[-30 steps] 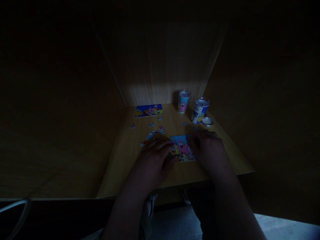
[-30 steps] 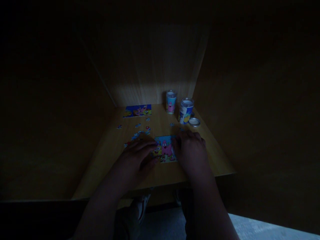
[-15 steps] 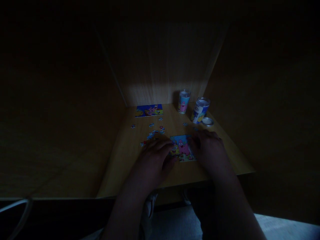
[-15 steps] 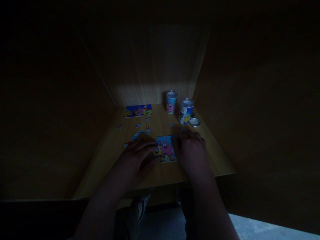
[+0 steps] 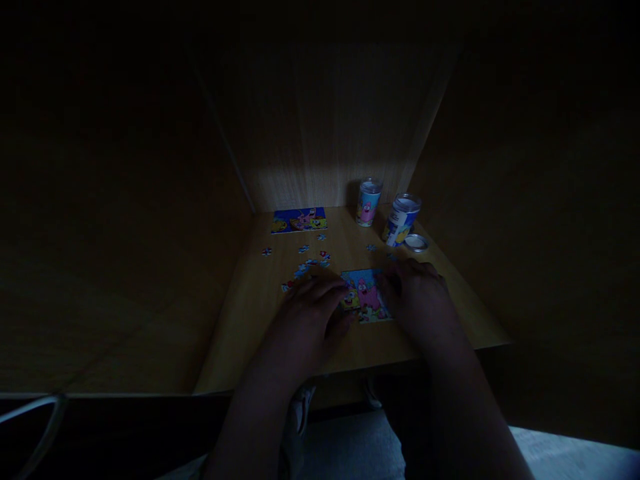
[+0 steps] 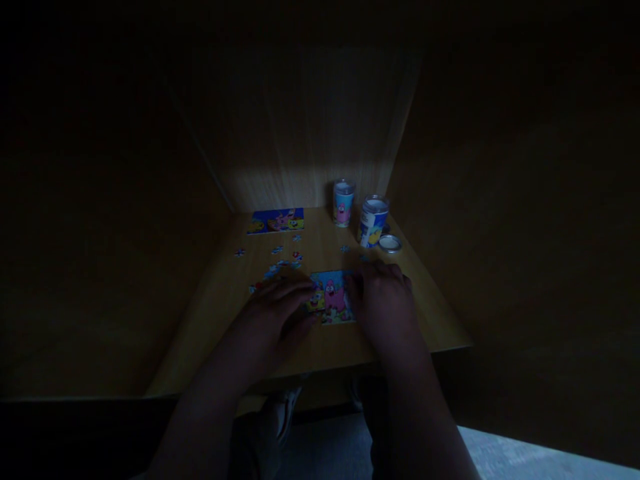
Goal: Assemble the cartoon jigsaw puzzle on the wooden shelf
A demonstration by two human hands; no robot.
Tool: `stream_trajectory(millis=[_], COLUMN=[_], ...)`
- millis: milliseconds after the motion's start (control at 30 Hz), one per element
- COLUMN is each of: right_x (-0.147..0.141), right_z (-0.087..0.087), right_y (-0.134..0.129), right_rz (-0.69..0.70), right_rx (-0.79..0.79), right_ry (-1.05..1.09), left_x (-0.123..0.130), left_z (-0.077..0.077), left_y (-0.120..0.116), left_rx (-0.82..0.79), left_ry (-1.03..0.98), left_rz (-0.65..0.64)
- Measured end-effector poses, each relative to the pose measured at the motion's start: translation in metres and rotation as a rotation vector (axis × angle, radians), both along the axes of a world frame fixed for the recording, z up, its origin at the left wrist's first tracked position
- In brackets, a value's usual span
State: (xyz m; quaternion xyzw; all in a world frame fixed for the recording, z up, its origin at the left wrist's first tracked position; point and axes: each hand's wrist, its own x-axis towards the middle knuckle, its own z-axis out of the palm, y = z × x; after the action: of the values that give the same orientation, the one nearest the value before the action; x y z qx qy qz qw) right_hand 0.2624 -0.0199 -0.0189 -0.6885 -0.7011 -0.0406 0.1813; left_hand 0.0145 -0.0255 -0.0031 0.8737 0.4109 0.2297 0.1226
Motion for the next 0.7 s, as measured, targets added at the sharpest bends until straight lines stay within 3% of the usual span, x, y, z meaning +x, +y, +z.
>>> stream_trajectory(millis=[700], right_x=[-0.0004], right_z=[0.0012], right_y=[-0.0006], right_rz=[0.014], right_rx=[-0.012], right_ry=[0.026], left_x=[0.0], left_z=[0.0018], left_y=[-0.0011], left_rx=[-0.016], left_ry=[0.006], left_rz=[0.002])
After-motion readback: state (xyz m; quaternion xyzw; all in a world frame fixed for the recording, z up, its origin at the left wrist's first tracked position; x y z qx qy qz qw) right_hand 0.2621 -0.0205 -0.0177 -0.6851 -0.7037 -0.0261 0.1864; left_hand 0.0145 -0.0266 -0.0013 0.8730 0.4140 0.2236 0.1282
